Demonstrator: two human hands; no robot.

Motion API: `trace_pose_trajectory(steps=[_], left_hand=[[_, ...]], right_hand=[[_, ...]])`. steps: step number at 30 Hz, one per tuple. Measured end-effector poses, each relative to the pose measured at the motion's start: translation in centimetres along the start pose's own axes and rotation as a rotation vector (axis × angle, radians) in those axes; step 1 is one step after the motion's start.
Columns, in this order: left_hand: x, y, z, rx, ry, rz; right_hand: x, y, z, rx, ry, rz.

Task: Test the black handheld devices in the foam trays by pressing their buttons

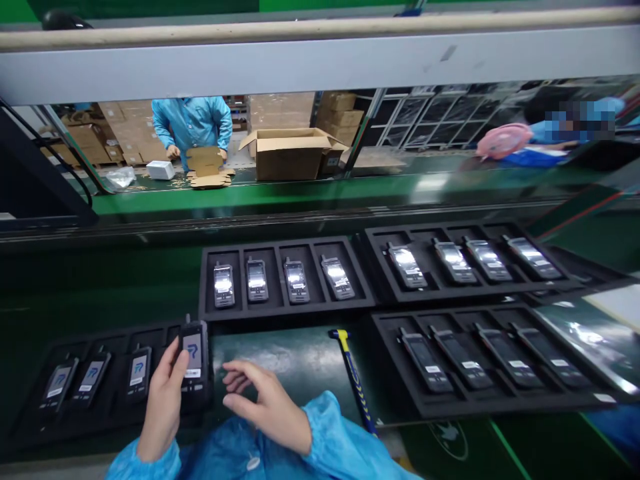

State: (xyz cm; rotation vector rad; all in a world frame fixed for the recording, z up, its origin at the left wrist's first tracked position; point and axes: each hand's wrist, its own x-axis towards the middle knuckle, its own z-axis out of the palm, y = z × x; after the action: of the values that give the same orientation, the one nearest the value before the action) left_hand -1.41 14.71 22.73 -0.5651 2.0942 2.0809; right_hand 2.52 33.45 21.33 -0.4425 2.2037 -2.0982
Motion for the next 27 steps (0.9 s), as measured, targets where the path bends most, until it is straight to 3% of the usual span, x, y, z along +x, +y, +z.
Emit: trace_pose_trajectory(steps=[2,6,11,13,15,18,22,27], left_hand=[[-1.7,1.6,1.3,-0.138,-0.041,-0.052],[-4.6,4.0,3.4,-0.322,-0.072,-0.176],[-6.9,5.5,4.6,-0.289,-0.209,0.041],[-7.3,5.4,4.8,-0.254,-0.249,0.057],[-7.4,5.1,4.9,-0.253,-0.262,0.051],[-7.3,4.8,4.9,-0.300,-0.193,0.107],[-7.3,5.1,5.0,-0.262,-0.103,0.216],[-8.2,6.1,5.3,-0.225,-0.061,0.184]], right_hand=[[0.2,-1.6,0.1,0.066,0.013,-0.040],[-0.1,-4.8,-0.6,-0.012,0.097,-0.211],[-0.9,-7.1,-1.9,-0.125,0.095,-0.410],[-1.2,-7.5,-2.1,-0.159,0.076,-0.432],[-1.4,-7.8,-2.0,-0.124,0.111,-0.401],[-1.5,-7.9,-1.5,0.082,0.197,-0.199],[-1.4,-7.5,-0.8,0.530,-0.058,0.056],[-1.0,-7.6,-0.8,0.609,-0.179,0.042]])
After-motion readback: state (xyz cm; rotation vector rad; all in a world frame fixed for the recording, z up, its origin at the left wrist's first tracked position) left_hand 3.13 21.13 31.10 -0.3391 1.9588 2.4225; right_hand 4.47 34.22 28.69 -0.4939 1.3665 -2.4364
